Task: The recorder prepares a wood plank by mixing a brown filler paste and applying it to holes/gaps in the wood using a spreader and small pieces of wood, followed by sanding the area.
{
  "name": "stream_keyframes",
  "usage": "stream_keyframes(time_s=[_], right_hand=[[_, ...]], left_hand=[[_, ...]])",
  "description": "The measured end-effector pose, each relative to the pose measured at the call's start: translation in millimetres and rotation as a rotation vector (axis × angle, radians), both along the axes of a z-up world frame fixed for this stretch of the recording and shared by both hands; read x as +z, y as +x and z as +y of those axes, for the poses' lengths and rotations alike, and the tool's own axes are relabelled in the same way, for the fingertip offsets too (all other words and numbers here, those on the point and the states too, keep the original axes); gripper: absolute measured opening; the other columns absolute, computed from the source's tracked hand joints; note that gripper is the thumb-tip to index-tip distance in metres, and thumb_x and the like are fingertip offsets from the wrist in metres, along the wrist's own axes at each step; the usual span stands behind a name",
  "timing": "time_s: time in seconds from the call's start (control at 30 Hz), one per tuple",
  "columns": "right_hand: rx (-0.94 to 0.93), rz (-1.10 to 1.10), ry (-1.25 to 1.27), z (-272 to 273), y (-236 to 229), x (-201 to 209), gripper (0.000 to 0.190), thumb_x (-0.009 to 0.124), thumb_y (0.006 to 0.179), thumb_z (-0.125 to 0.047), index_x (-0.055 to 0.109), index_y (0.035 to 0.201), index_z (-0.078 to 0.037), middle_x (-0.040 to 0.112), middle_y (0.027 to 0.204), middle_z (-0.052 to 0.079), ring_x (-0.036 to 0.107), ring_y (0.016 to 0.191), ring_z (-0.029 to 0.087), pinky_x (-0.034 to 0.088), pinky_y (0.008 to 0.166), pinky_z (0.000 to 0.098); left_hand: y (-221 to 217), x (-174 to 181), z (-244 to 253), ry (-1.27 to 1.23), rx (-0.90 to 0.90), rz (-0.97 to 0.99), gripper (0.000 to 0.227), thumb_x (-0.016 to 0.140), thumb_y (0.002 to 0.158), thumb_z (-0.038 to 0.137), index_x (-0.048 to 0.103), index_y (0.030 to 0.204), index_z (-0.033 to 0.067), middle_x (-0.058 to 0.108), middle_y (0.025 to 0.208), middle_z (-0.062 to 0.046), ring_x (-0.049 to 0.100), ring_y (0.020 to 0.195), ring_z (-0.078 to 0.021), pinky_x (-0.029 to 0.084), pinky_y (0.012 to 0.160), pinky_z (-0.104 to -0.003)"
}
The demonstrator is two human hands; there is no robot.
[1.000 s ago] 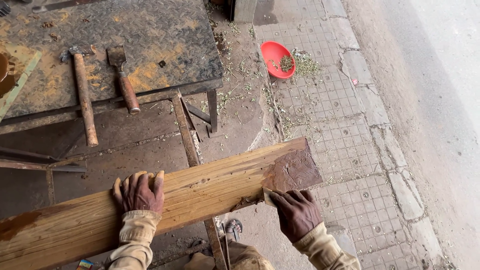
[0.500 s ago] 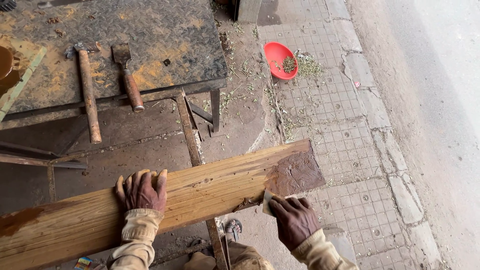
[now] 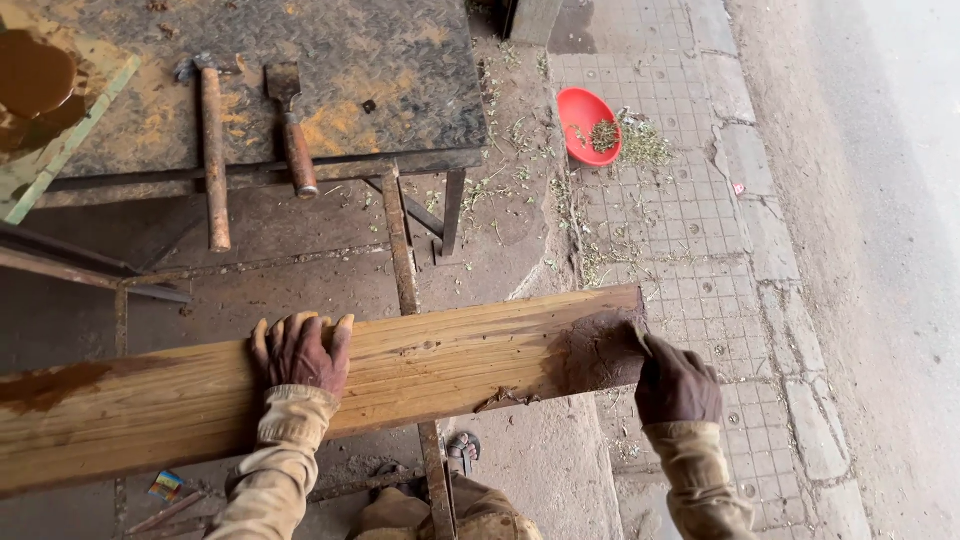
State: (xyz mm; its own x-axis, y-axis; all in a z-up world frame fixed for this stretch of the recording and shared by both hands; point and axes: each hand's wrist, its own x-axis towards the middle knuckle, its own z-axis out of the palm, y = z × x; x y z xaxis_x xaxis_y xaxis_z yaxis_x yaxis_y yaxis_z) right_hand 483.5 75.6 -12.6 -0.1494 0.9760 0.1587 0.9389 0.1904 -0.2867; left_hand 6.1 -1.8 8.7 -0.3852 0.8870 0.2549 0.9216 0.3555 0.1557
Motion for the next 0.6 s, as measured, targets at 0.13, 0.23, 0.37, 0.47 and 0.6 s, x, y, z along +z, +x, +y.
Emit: stream_keyframes(time_s=[0.13, 0.23, 0.37, 0.47, 0.6], right_hand=[[0.148, 0.092, 0.006, -24.5, -13.7, 8.5, 0.03, 0.059, 0.095, -0.015, 0.073, 0.121, -0.014, 0.079, 0.107, 0.008, 0.073, 0.08, 0.017, 0.054, 0.084, 0.0348], [0.02, 0.454, -0.024, -7.2, 14.1, 14.7, 0.025, 0.063, 0.097, -0.015, 0.074, 0.12, -0.012, 0.079, 0.103, 0.008, 0.074, 0.083, 0.016, 0.058, 0.079, 0.0334], [-0.289, 0.953, -0.195, 40.7, 96.2, -59.7, 0.025, 0.07, 0.1, -0.001, 0.078, 0.123, -0.001, 0.074, 0.089, 0.023, 0.064, 0.068, 0.03, 0.049, 0.065, 0.04], [-0.231, 1.086, -0.118, 50.0, 75.9, -50.4, 0.03, 0.068, 0.094, -0.004, 0.073, 0.123, -0.002, 0.077, 0.11, 0.013, 0.073, 0.1, 0.022, 0.06, 0.088, 0.033], [-0.269, 1.44, -0.127, 43.9, 80.4, -95.9, 0.034, 0.064, 0.09, 0.002, 0.071, 0.123, 0.001, 0.076, 0.114, 0.015, 0.073, 0.105, 0.024, 0.061, 0.093, 0.034]], left_hand=[[0.0, 0.9, 3.1, 0.05, -0.02, 0.021, 0.045, 0.056, 0.1, 0.054, 0.07, 0.097, 0.0119, 0.066, 0.107, -0.007, 0.057, 0.115, -0.0302, 0.023, 0.122, -0.056], [0.1, 1.5, 0.7, 0.051, -0.021, 0.037, 0.044, 0.057, 0.1, 0.054, 0.07, 0.095, 0.0121, 0.067, 0.107, -0.006, 0.058, 0.114, -0.0302, 0.024, 0.122, -0.056], [-1.0, 2.3, 5.0, 0.043, -0.047, 0.051, 0.038, 0.058, 0.098, 0.05, 0.071, 0.092, 0.0145, 0.069, 0.107, -0.006, 0.059, 0.11, -0.0303, 0.027, 0.119, -0.055], [-2.1, -11.6, 1.5, 0.075, -0.01, 0.126, 0.039, 0.057, 0.099, 0.051, 0.072, 0.095, 0.0152, 0.071, 0.111, -0.003, 0.061, 0.114, -0.0282, 0.03, 0.123, -0.051], [-7.6, -21.7, 6.3, 0.036, -0.051, 0.184, 0.04, 0.057, 0.1, 0.052, 0.074, 0.098, 0.0154, 0.073, 0.113, -0.002, 0.063, 0.117, -0.0272, 0.03, 0.125, -0.05]])
